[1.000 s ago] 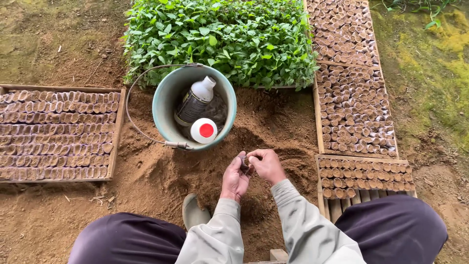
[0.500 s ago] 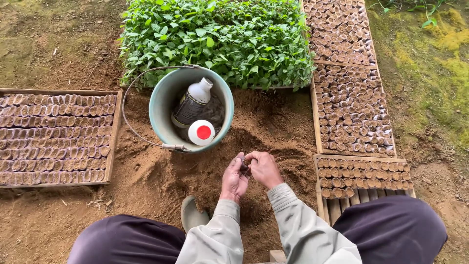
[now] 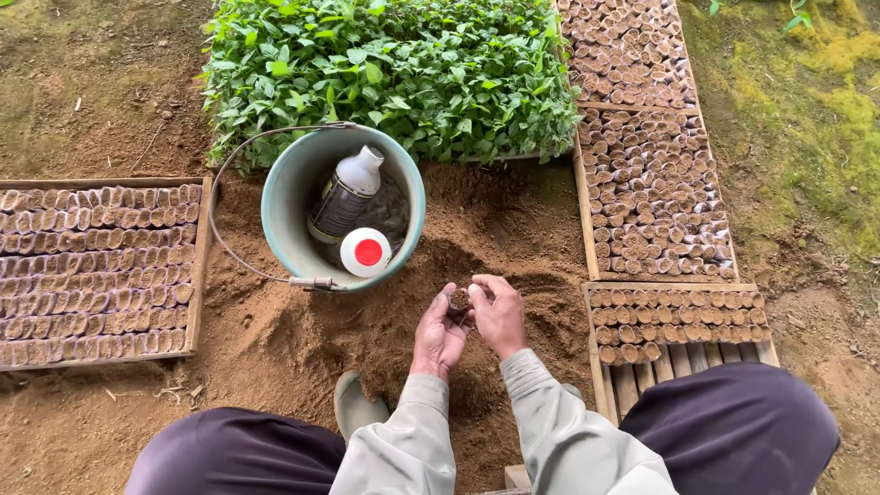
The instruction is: Preparing soil plugs and placing them into a seedling tray for planting
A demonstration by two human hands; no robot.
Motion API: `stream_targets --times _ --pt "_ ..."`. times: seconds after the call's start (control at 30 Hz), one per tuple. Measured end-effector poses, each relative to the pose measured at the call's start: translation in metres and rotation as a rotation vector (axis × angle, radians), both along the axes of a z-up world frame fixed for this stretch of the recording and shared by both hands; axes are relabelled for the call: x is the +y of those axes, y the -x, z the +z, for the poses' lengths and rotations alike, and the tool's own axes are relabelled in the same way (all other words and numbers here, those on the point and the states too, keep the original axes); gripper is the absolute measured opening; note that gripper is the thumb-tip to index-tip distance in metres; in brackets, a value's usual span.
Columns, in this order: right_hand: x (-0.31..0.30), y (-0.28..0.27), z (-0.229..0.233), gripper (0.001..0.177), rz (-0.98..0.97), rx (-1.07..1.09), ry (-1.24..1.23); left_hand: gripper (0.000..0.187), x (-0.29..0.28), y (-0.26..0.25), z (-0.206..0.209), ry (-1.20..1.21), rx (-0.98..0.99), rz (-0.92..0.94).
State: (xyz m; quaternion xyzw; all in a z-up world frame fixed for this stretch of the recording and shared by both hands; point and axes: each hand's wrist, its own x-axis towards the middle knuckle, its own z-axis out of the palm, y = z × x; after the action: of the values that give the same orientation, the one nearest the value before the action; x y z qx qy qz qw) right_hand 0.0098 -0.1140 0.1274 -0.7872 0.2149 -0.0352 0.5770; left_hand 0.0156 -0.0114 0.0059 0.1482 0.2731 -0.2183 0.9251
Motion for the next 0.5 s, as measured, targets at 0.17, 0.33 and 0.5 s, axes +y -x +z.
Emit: stream_targets --times 0.17,0.33,0.5 --pt "0.006 0.002 -0.012 0.032 -0.096 0.110 -0.262 0.030 -0.002 0.000 -0.001 0.013 -0.015 -0.023" --pt "0.019 0.004 -0.003 0.033 -0.118 0.123 -0.431 0.032 -0.006 0.000 0.003 0.001 -0.035 -0.040" --pt "0.016 0.003 -0.022 0.037 -0.092 0.088 -0.359 0.033 -0.008 -0.001 0.005 0.015 -0.048 -0.038"
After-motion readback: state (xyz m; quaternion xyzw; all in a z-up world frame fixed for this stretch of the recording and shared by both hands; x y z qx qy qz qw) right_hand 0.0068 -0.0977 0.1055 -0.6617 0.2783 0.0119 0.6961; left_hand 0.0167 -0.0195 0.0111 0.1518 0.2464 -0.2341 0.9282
